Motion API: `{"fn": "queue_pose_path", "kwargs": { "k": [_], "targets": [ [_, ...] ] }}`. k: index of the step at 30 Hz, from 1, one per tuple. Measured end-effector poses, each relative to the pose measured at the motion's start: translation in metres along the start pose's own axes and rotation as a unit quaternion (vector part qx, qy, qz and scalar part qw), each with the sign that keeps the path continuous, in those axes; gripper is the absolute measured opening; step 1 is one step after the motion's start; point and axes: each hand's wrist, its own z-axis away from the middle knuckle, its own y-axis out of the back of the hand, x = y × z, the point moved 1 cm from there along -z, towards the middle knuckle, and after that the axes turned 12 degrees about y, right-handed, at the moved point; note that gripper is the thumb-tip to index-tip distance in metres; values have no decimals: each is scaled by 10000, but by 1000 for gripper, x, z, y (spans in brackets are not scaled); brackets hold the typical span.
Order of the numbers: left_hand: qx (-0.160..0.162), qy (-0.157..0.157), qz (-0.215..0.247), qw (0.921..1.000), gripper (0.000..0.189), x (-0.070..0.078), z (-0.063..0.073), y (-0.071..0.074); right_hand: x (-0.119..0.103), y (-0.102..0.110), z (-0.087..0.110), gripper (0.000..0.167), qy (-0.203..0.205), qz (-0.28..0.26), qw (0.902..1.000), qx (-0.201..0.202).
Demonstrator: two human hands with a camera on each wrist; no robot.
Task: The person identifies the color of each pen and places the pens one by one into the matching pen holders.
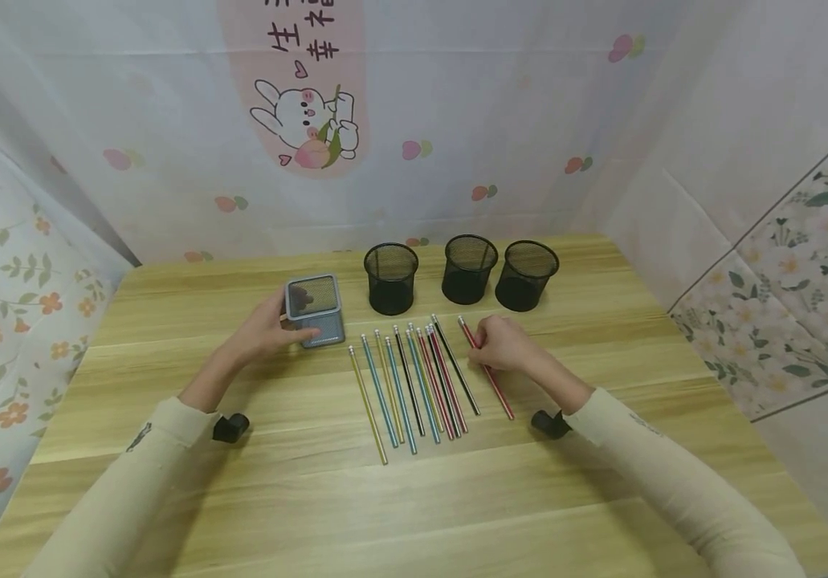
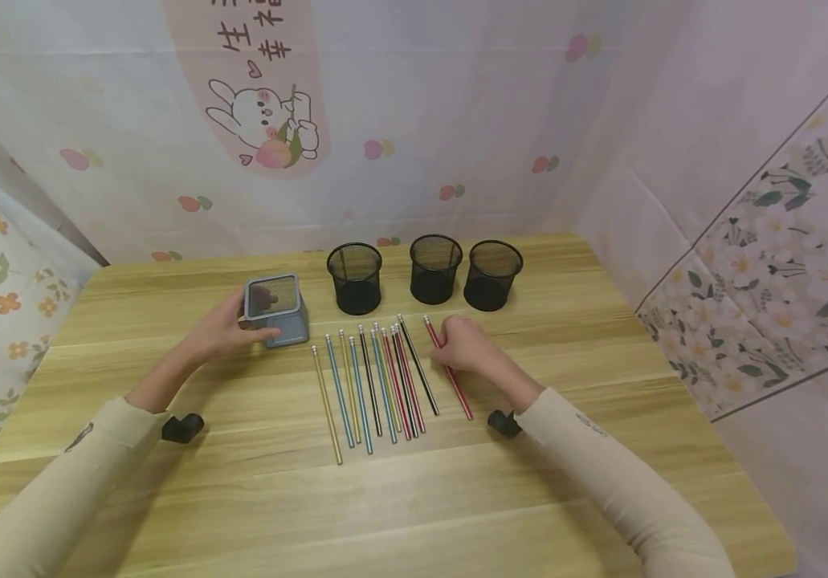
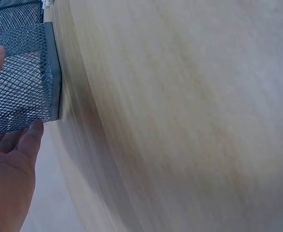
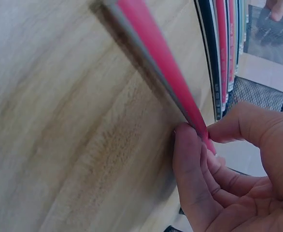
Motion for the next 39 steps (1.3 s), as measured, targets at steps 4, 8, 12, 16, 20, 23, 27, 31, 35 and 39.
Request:
{"fn": "queue_pose_path", "kwargs": {
  "k": [4,8,12,16,20,23,27,31,35,39],
  "targets": [
    [-50,-34,47,10000,67,1,1,-1,2,4,3,12,162,-341,9993,-4],
    [-71,-12,99,9999,66,1,2,-1,1,10,6,10,354,-516,9980,66],
    [-59,50,95,9999,66,2,2,-1,-1,16,10,7,434,-681,9967,57],
    [-61,54,117,9999,65,1,3,-1,-5,23,13,7,598,-714,9955,179],
    [-66,31,124,9999,66,2,3,-1,-9,30,16,6,802,-568,9942,444],
    [-83,35,110,9999,67,2,2,0,-9,35,18,5,933,-481,9927,587],
    [-112,52,93,9999,68,2,3,0,-10,39,18,4,1031,-420,9915,674],
    [-103,28,51,9999,69,2,3,0,-10,43,19,5,1015,-436,9912,735],
    [-94,30,7,10000,68,2,2,0,-12,48,19,6,1005,-379,9903,879],
    [-98,52,11,9999,68,2,3,0,-14,54,19,7,1040,-441,9884,1015]
  ]
}}
